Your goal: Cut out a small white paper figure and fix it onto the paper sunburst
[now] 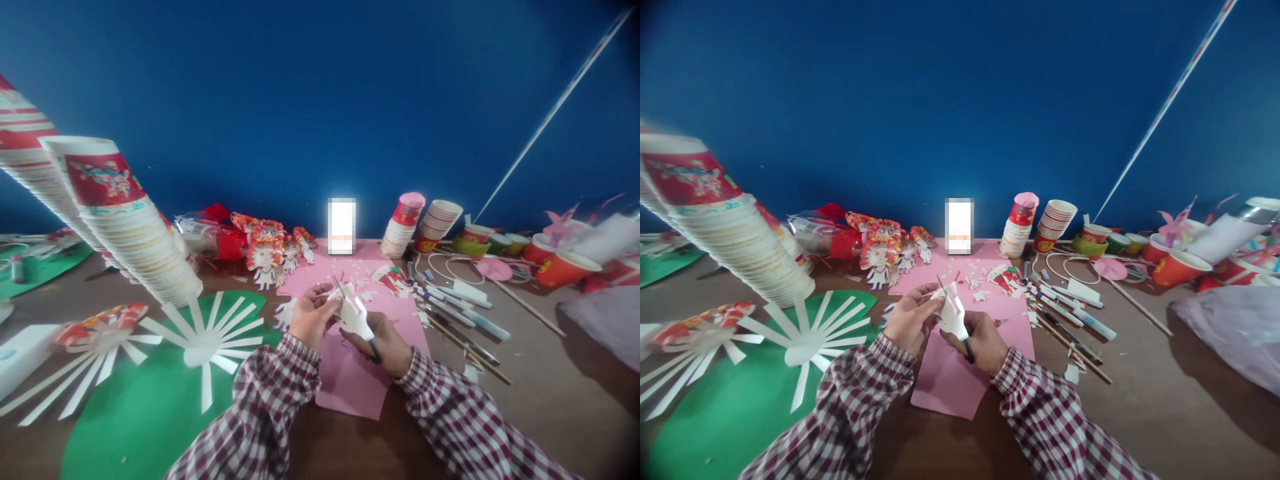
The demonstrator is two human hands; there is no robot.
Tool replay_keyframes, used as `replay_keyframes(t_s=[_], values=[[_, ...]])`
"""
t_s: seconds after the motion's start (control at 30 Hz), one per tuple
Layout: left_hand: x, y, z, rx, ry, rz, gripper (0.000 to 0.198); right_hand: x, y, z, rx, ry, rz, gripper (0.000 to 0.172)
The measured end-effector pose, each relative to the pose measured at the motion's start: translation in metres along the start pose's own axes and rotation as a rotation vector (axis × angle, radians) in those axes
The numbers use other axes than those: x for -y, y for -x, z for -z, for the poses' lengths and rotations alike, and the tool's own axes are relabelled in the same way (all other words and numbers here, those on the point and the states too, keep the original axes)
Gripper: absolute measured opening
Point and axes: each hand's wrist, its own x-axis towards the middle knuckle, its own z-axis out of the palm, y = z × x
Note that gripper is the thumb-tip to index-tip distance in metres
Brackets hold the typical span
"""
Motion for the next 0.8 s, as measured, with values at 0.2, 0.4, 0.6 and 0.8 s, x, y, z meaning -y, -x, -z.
replay_keyframes(t_s=[0.2,0.4,0.6,0.8], values=[[0.0012,-0.0020,-0.0015,-0.050,-0.001,0.022,0.035,-0.0002,0.0005,-0.0035,-0.037,0.014,0.012,0.024],[0.0015,0.0002,-0.0030,-0.041,0.019,0.009,0.033,0.0023,0.0001,-0.0026,-0.050,0.017,0.010,0.024],[-0.0029,0.0012,0.0000,-0.008,-0.034,-0.028,0.033,0.0031,-0.0008,-0.0016,0.015,-0.010,0.006,0.023],[0.0002,-0.0026,0.0020,-0.014,-0.014,-0.059,0.034,0.0030,-0.0002,-0.0042,-0.063,0.011,0.003,0.024]])
